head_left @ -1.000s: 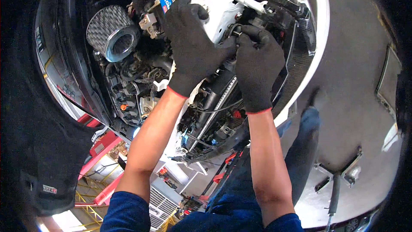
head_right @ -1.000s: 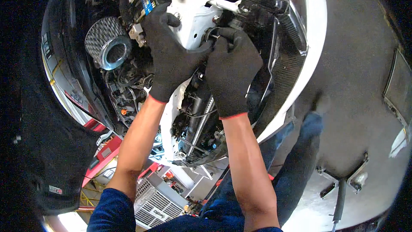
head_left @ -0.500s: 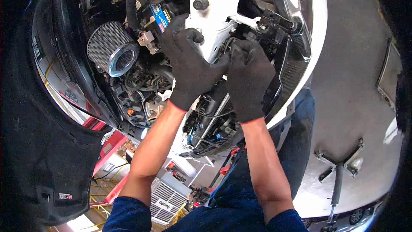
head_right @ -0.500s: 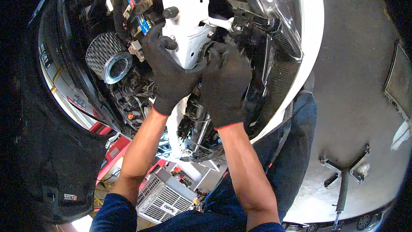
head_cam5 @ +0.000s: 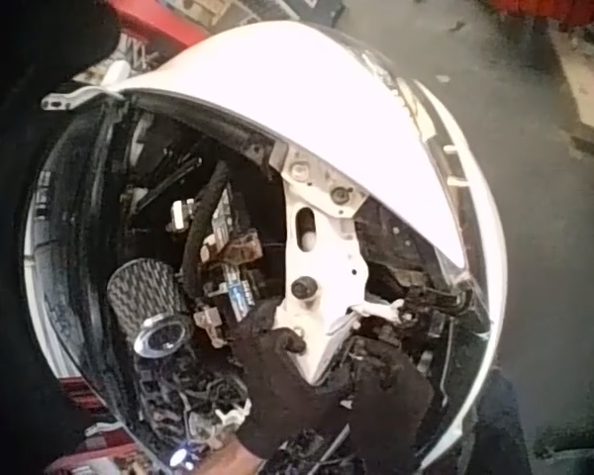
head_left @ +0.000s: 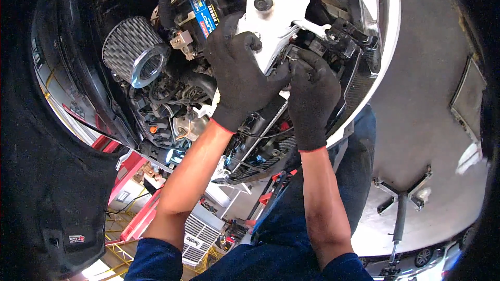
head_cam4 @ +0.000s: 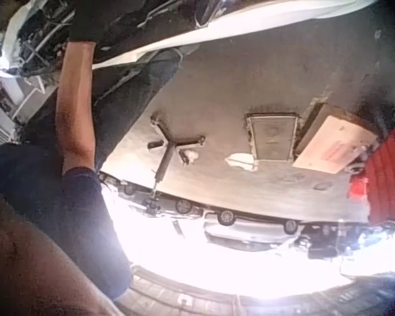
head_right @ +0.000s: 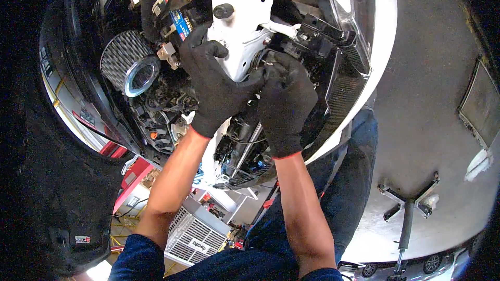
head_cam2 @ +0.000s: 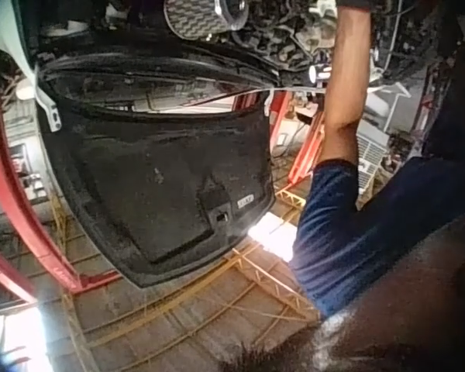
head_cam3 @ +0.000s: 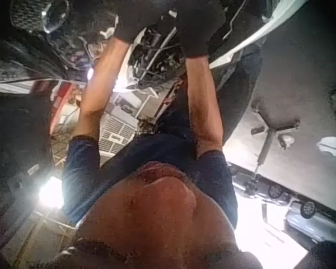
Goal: Replacing or inspecting components in the engine bay of a car.
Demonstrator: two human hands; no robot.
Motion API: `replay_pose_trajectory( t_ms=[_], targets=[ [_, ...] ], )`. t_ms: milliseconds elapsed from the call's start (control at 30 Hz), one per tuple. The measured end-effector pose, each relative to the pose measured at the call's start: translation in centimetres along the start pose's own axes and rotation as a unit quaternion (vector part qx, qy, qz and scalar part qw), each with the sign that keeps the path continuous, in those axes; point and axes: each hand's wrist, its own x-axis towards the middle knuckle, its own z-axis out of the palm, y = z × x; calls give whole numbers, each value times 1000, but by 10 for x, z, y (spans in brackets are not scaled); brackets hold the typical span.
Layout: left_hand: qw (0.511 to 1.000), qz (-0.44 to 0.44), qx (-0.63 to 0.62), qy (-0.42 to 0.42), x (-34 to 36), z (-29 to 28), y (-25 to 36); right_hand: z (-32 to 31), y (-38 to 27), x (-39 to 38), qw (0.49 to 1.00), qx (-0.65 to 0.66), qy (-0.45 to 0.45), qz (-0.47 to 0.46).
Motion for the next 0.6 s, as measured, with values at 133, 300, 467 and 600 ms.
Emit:
replay_pose_trajectory(
  t_ms=[133,300,467,600],
  targets=[
    [1000,6,-2,4,-1,3,-1,-1,5,0,1000,-13,-6,-21],
    [1000,1,-14,-5,-3,0,1,2,5,-6,996,-61,10,-72],
    [1000,-26,-16,-4,-7,2,-2,5,7,-3,994,-73,-7,-83],
    [1000,-2,1,-11,-4,2,-4,5,11,-1,980,-138,-24,-139]
  ],
)
